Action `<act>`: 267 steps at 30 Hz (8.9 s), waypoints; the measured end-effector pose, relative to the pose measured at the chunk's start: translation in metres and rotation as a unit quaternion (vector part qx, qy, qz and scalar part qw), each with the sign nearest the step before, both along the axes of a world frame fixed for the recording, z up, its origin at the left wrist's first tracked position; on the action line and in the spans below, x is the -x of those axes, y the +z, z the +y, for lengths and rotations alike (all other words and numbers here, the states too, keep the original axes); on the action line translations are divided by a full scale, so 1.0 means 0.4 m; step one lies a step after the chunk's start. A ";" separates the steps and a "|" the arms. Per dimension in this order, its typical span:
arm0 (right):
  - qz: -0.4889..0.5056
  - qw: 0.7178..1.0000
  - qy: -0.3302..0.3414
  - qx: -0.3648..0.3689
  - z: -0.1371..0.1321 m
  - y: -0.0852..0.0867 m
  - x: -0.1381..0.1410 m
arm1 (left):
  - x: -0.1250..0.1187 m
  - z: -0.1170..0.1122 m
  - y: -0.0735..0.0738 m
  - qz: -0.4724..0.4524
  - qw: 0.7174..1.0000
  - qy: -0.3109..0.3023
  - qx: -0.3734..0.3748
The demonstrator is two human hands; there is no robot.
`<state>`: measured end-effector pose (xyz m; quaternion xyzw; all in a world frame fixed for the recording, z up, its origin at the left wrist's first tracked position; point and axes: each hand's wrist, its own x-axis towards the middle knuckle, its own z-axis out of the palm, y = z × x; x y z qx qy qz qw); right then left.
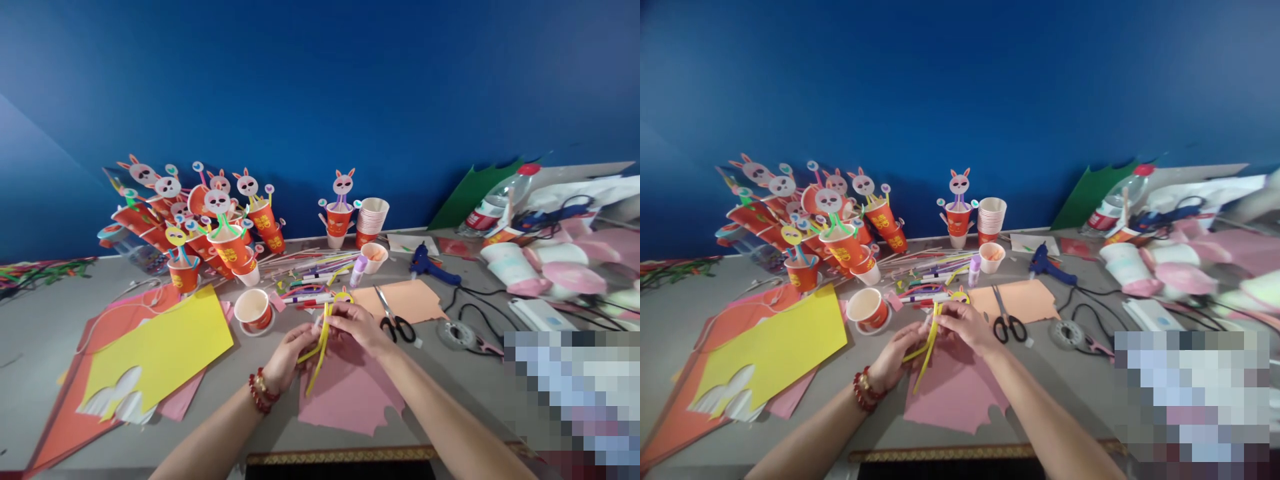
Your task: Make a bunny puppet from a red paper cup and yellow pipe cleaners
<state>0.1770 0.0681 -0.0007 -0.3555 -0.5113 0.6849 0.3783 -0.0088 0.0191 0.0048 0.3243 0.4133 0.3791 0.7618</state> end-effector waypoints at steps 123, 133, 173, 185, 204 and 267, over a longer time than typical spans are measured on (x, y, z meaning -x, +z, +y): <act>0.054 0.996 -0.056 0.030 -0.061 0.054 0.030 | -0.005 -0.009 0.035 0.055 0.993 -0.004 -0.106; 0.052 0.998 -0.031 -0.035 -0.077 0.034 0.051 | -0.021 -0.017 0.033 0.060 0.990 -0.023 -0.125; -0.508 0.821 -0.251 -0.069 -0.117 0.066 -0.342 | 0.011 0.010 0.008 -0.001 0.994 -0.010 -0.106; -0.329 0.934 0.011 -0.142 -0.109 0.122 -0.135 | 0.027 0.010 0.028 -0.032 0.989 -0.037 -0.140; -0.343 0.930 0.071 -0.108 -0.124 0.157 -0.147 | 0.026 -0.013 0.060 0.005 0.985 -0.089 -0.145; -0.347 0.929 0.104 -0.077 -0.126 0.134 -0.135 | 0.019 0.002 0.033 0.037 0.987 -0.111 -0.111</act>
